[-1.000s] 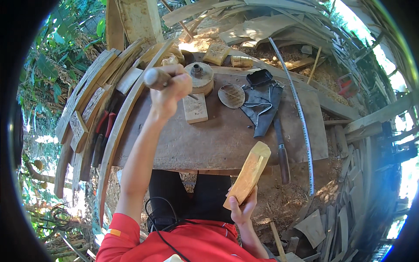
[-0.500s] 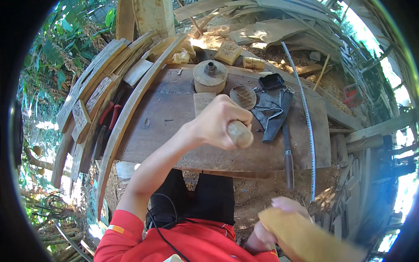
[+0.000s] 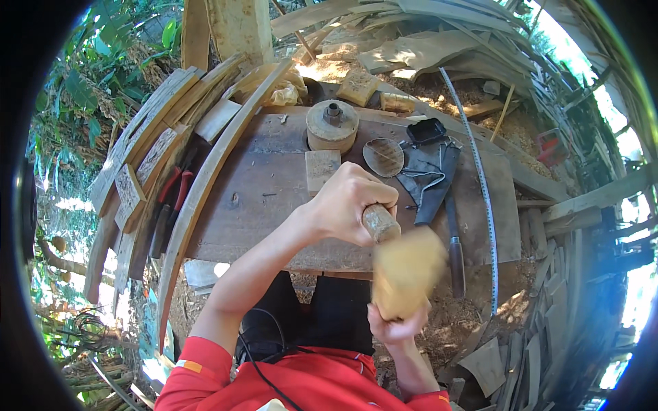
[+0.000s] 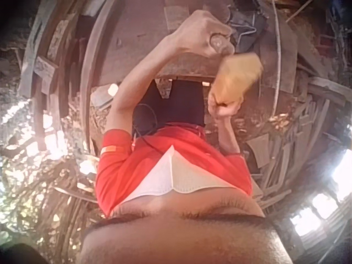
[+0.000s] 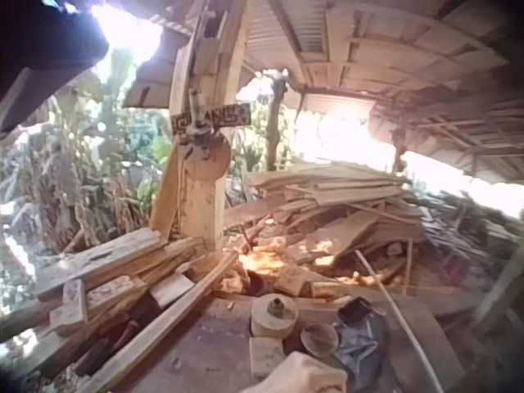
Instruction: The person uses a chisel and mallet to carve a small wooden block, then smooths it with sandpaper and a cloth. They also handle a curved wooden piece, rubbing its surface with sandpaper and inspecting it.
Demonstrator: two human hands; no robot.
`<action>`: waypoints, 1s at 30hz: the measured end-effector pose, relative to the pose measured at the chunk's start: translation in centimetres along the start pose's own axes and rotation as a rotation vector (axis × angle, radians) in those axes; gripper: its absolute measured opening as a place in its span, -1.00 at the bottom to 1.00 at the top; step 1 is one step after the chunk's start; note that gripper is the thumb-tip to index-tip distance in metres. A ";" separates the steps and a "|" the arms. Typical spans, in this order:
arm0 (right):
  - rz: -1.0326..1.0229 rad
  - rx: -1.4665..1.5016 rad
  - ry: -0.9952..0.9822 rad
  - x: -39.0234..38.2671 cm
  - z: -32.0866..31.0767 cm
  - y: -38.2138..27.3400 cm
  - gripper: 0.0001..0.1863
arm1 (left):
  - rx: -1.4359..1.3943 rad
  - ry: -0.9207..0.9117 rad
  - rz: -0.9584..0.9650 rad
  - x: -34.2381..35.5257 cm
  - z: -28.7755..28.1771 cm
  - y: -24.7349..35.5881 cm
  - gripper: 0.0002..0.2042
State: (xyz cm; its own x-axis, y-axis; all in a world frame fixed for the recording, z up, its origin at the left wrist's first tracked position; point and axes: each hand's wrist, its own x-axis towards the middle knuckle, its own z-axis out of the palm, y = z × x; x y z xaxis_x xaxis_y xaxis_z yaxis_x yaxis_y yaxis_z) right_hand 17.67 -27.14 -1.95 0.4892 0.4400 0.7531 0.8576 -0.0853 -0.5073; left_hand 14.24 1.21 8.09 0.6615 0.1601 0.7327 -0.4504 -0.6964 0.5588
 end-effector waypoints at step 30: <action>0.119 0.500 -0.233 -1.4 -0.2 1.2 -0.17 | 0.066 0.015 0.093 -2.6 0.5 0.2 -0.80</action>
State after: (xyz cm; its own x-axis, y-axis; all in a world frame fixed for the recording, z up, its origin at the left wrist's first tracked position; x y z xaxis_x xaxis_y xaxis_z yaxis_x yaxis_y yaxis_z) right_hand 18.00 -28.07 -3.52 0.4811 0.6440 0.5948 0.5911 0.2626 -0.7626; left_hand 12.73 0.28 6.14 0.6093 0.1026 0.7863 -0.4686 -0.7533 0.4615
